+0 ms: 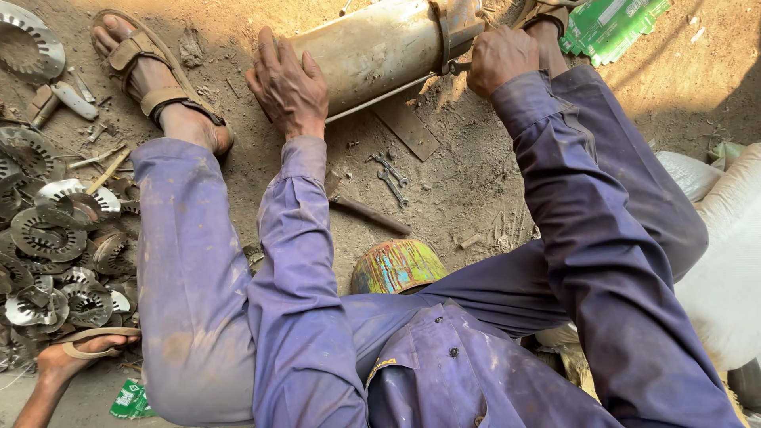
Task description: The person sits on the ground and uses a wrench to tighten a metal band around a cylindrical metal object. They repeatedly adjust the object's position and apply force to the wrench to secure the band.
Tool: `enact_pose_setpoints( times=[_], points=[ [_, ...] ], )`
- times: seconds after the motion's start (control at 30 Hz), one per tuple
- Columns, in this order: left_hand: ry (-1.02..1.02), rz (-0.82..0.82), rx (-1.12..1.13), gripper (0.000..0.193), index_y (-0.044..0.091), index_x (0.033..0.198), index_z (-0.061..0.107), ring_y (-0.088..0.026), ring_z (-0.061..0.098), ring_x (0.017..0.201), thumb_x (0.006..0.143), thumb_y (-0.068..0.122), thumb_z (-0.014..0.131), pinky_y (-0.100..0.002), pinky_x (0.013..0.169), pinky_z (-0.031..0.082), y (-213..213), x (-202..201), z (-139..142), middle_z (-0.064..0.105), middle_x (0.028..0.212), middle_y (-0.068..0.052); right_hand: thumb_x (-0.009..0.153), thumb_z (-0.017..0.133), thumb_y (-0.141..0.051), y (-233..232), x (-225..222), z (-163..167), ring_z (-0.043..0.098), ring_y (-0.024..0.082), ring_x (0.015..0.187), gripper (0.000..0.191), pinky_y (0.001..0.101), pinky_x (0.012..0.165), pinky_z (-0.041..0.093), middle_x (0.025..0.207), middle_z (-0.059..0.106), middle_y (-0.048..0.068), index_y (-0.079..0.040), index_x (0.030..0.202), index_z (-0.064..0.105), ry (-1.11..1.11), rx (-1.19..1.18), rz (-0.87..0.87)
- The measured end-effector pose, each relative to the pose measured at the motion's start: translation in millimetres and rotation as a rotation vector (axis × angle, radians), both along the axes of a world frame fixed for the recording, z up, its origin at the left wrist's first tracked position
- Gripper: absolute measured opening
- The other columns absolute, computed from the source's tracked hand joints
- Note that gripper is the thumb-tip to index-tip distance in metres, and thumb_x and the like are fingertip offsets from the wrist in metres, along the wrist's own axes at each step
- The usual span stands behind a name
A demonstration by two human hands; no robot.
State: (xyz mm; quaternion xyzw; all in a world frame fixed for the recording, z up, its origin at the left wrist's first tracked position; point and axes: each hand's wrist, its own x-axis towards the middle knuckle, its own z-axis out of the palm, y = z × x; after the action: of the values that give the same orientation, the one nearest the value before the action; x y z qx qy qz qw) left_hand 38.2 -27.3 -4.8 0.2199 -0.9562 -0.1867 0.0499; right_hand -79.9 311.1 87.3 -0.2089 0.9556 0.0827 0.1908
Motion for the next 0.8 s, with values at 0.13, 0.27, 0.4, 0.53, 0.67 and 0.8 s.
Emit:
enact_pose_setpoints(
  times=[0.13, 0.27, 0.4, 0.53, 0.67, 0.8],
  points=[
    [0.013, 0.004, 0.026, 0.042, 0.005, 0.132, 0.064, -0.031, 0.057, 0.134, 0.104, 0.036, 0.061, -0.055, 0.111, 0.04, 1, 1, 2, 0.049, 0.155, -0.018, 0.092, 0.054, -0.009, 1, 23, -1, 0.051, 0.023, 0.049, 0.029, 0.0425, 0.044, 0.043, 0.059, 0.055, 0.013, -0.007, 0.063, 0.059, 0.02, -0.01, -0.076],
    [0.015, 0.009, -0.013, 0.042, 0.006, 0.133, 0.065, -0.032, 0.054, 0.139, 0.103, 0.035, 0.062, -0.06, 0.114, 0.035, 2, 1, 0, 0.049, 0.154, -0.019, 0.095, 0.051, -0.008, 5, 73, -14, 0.049, 0.021, 0.05, 0.024, 0.0388, 0.045, 0.043, 0.063, 0.054, 0.01, -0.006, 0.075, 0.063, -0.015, -0.04, -0.216],
    [-0.016, 0.002, -0.003, 0.044, 0.005, 0.136, 0.063, -0.036, 0.051, 0.139, 0.103, 0.035, 0.062, -0.064, 0.115, 0.032, -1, -1, 0, 0.047, 0.155, -0.02, 0.107, 0.05, -0.026, -7, 121, -47, 0.06, 0.03, 0.072, 0.024, 0.0427, 0.059, 0.047, 0.081, 0.06, 0.011, -0.007, 0.102, 0.064, -0.085, 0.014, -0.472],
    [0.0, 0.015, 0.007, 0.045, 0.005, 0.138, 0.062, -0.035, 0.051, 0.141, 0.105, 0.035, 0.062, -0.061, 0.118, 0.033, -1, 1, 4, 0.046, 0.157, -0.019, 0.091, 0.061, -0.018, -12, 117, -61, 0.057, 0.035, 0.102, 0.02, 0.0455, 0.069, 0.053, 0.11, 0.062, 0.015, -0.008, 0.108, 0.064, 0.158, -0.152, -0.279],
    [-0.039, 0.001, 0.045, 0.046, 0.004, 0.137, 0.063, -0.035, 0.051, 0.143, 0.102, 0.034, 0.063, -0.06, 0.118, 0.035, 4, 3, 14, 0.046, 0.157, -0.019, 0.087, 0.062, -0.021, -17, 95, -56, 0.059, 0.037, 0.099, 0.033, 0.0512, 0.066, 0.052, 0.105, 0.062, 0.017, -0.002, 0.114, 0.061, 0.117, -0.14, -0.26],
    [-0.035, 0.014, 0.013, 0.042, 0.006, 0.135, 0.065, -0.035, 0.052, 0.14, 0.103, 0.033, 0.062, -0.063, 0.116, 0.033, 1, -4, 15, 0.047, 0.156, -0.02, 0.106, 0.055, -0.017, -27, 83, -55, 0.064, 0.035, 0.093, 0.013, 0.0527, 0.075, 0.053, 0.105, 0.066, 0.015, -0.009, 0.113, 0.063, 0.065, -0.288, -0.395]
  ],
)
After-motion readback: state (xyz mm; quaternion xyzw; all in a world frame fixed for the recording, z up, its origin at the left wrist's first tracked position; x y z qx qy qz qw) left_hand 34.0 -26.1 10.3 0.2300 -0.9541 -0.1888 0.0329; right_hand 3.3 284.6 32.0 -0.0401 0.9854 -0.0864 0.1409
